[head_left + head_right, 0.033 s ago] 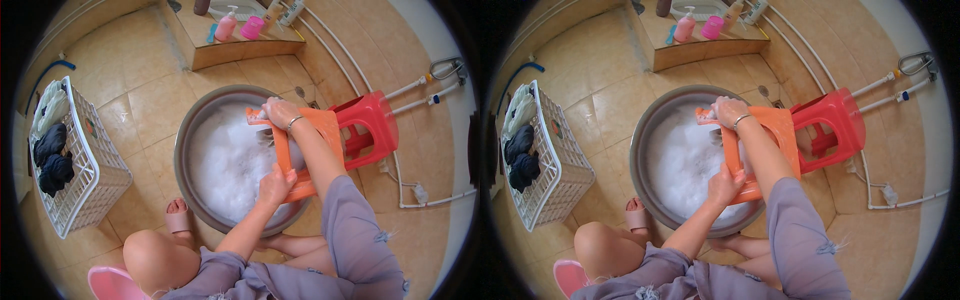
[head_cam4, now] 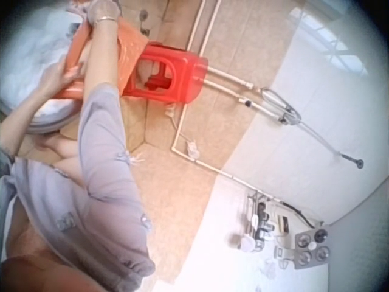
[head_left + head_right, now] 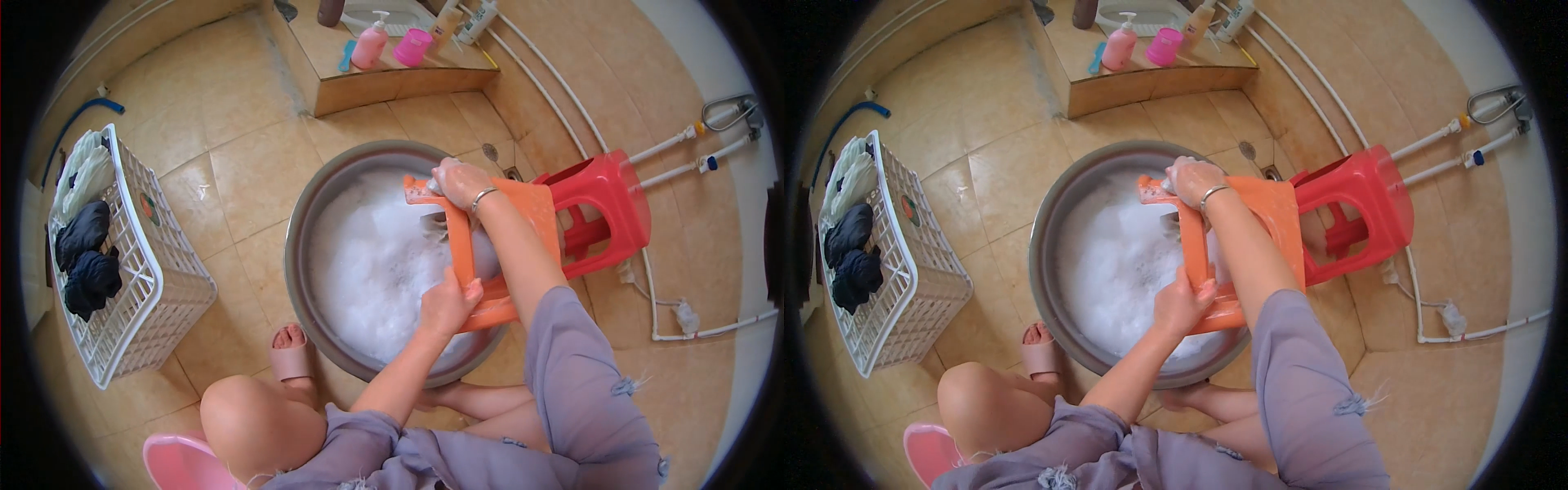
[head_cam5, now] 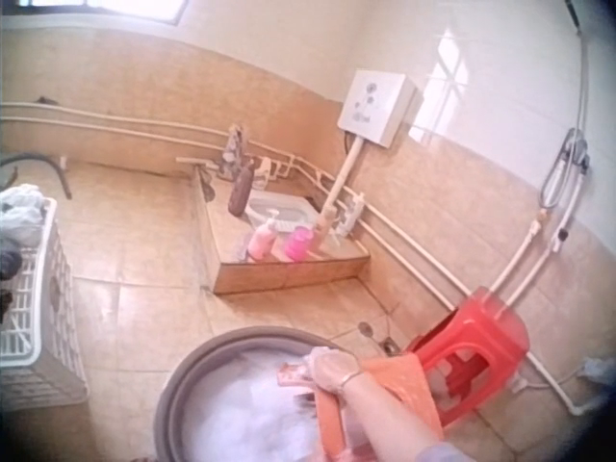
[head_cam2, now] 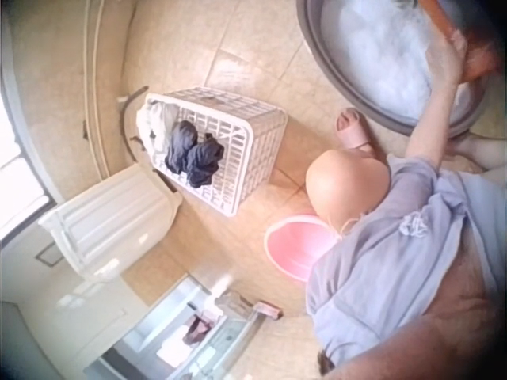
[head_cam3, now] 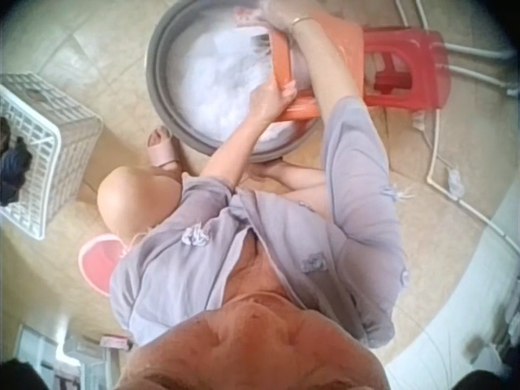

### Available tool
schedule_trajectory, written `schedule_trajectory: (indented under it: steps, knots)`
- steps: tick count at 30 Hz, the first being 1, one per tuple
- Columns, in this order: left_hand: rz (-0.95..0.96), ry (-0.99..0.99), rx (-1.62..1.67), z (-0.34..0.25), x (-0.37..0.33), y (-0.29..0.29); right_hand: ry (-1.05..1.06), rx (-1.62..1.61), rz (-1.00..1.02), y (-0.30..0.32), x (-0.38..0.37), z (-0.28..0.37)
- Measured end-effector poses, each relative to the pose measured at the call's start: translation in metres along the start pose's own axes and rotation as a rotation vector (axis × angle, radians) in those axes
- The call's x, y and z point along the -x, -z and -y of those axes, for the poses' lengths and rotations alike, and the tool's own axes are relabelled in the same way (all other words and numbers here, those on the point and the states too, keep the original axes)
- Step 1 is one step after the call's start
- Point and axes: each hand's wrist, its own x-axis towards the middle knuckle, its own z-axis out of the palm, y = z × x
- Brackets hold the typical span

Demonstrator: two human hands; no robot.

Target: The person washes a metal bowl, a small orange stool, and a white cloth by hand in a basin of soapy water.

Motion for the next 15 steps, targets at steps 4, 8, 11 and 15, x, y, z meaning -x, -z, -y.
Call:
schedule_trajectory:
  steps: [4,8,11,15]
  knots:
    - [0.029,-0.177,-0.046,0.012,-0.006,0.021,-0.047,-0.105,0.016,0.037,0.021,-0.01]
    - [0.125,-0.27,-0.15,0.007,-0.01,0.048,-0.118,-0.32,-0.129,0.05,0.058,-0.025]
    - [0.188,-0.351,-0.294,0.001,-0.015,0.074,-0.195,-0.395,-0.303,0.065,0.102,-0.012]
    - [0.118,-0.521,-0.374,-0.012,-0.023,0.09,-0.326,-0.403,-0.558,0.031,0.128,-0.026]
